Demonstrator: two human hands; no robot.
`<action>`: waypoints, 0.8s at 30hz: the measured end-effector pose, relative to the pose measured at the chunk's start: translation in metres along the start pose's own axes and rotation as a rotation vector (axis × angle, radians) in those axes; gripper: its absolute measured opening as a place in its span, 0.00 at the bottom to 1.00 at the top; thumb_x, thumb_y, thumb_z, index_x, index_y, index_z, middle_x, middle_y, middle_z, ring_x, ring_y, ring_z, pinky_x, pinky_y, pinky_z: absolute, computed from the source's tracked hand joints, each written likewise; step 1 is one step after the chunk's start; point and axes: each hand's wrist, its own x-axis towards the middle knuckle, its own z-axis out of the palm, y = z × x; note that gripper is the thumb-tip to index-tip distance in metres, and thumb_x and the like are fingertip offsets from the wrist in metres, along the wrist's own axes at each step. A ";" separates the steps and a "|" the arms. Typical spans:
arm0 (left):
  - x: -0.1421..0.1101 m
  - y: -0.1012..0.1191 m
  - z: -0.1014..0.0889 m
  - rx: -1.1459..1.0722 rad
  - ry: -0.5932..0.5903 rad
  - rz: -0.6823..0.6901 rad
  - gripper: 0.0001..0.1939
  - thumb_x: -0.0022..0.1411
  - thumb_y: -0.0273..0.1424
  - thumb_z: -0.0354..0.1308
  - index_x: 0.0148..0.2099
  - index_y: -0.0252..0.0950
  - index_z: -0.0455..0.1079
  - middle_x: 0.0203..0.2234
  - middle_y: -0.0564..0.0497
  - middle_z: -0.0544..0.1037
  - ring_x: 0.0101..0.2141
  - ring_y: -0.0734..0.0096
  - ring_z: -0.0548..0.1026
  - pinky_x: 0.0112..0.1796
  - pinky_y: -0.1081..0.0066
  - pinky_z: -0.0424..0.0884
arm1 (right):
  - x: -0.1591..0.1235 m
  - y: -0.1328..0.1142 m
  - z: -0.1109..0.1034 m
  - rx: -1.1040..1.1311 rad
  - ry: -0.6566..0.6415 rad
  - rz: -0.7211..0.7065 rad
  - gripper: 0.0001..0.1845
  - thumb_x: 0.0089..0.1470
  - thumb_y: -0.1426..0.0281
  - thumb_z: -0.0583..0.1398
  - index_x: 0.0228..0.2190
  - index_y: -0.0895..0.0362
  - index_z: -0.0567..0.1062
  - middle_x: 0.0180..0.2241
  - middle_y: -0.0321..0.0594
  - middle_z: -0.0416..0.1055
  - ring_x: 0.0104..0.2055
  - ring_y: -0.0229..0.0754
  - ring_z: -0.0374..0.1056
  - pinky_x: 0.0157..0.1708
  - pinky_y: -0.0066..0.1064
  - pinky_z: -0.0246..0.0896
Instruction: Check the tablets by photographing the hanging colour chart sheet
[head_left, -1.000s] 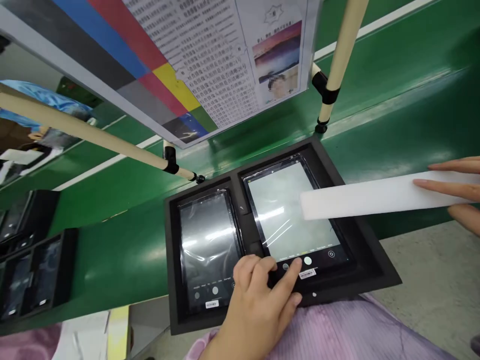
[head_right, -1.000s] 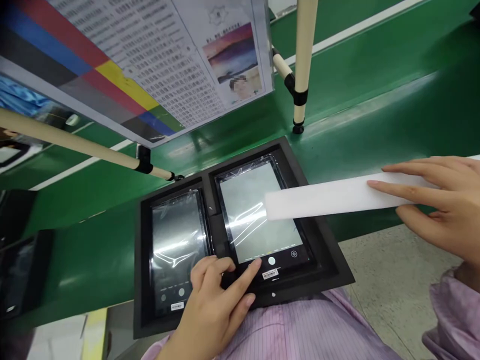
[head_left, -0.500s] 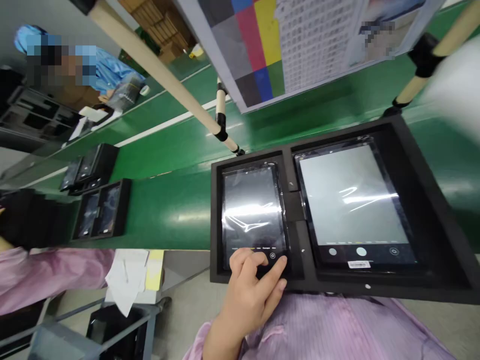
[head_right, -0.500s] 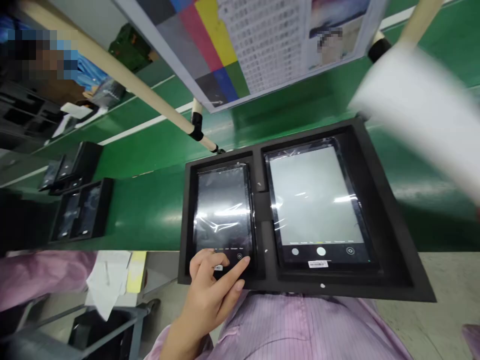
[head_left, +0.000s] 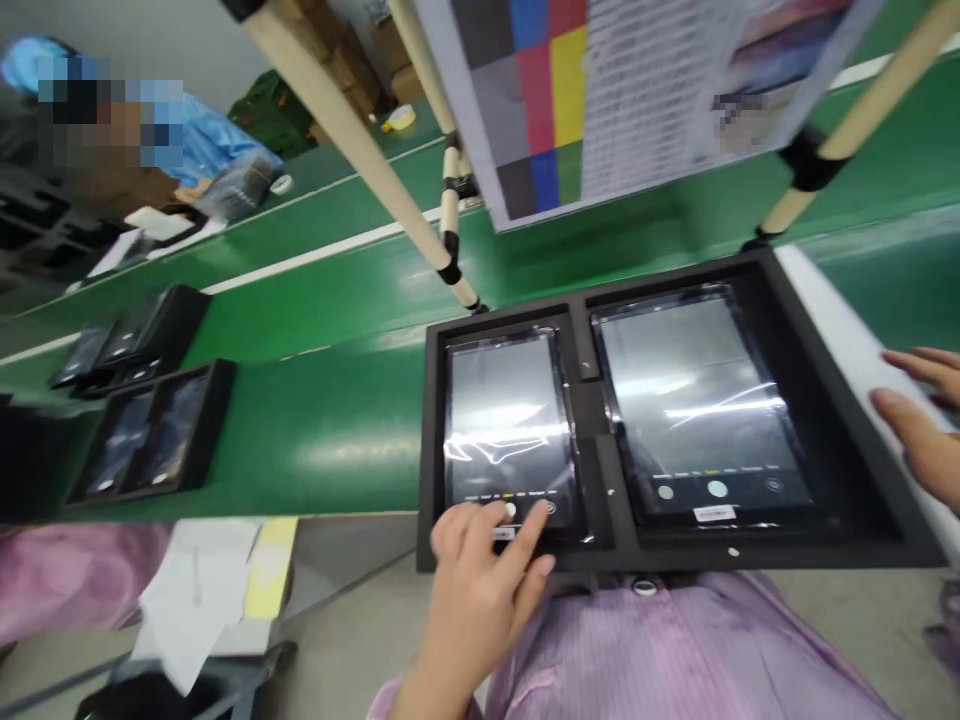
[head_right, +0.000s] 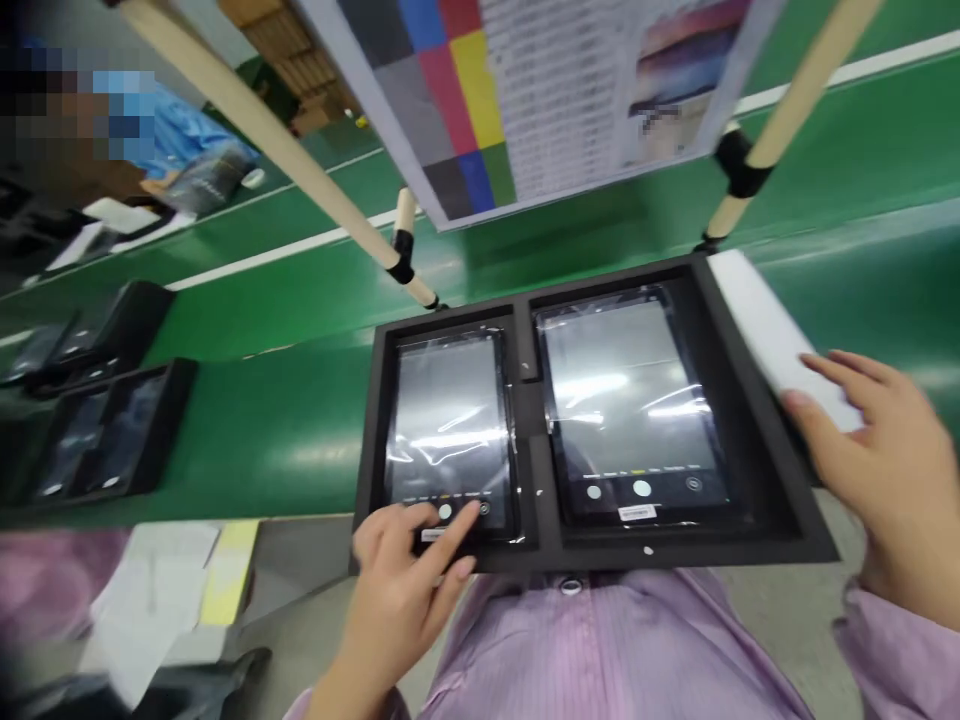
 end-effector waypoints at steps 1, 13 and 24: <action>-0.005 -0.006 -0.002 0.035 0.011 -0.001 0.17 0.67 0.30 0.54 0.55 0.38 0.73 0.39 0.44 0.71 0.40 0.60 0.67 0.45 0.59 0.62 | -0.002 -0.017 -0.009 0.118 -0.064 0.064 0.25 0.60 0.53 0.57 0.55 0.49 0.71 0.52 0.50 0.70 0.45 0.56 0.72 0.36 0.46 0.73; -0.034 -0.026 0.008 0.037 -0.131 -0.688 0.30 0.67 0.43 0.47 0.66 0.34 0.59 0.56 0.37 0.74 0.57 0.46 0.71 0.53 0.50 0.66 | -0.024 -0.077 -0.030 0.273 -0.406 0.109 0.45 0.53 0.56 0.61 0.68 0.49 0.53 0.69 0.52 0.43 0.39 0.48 0.71 0.29 0.38 0.74; -0.024 -0.013 0.013 -0.243 0.042 -0.896 0.31 0.60 0.52 0.51 0.55 0.34 0.67 0.53 0.36 0.75 0.52 0.48 0.74 0.54 0.50 0.69 | -0.027 -0.077 -0.031 0.391 -0.351 0.176 0.43 0.56 0.47 0.56 0.66 0.53 0.58 0.67 0.56 0.49 0.19 0.33 0.60 0.19 0.39 0.66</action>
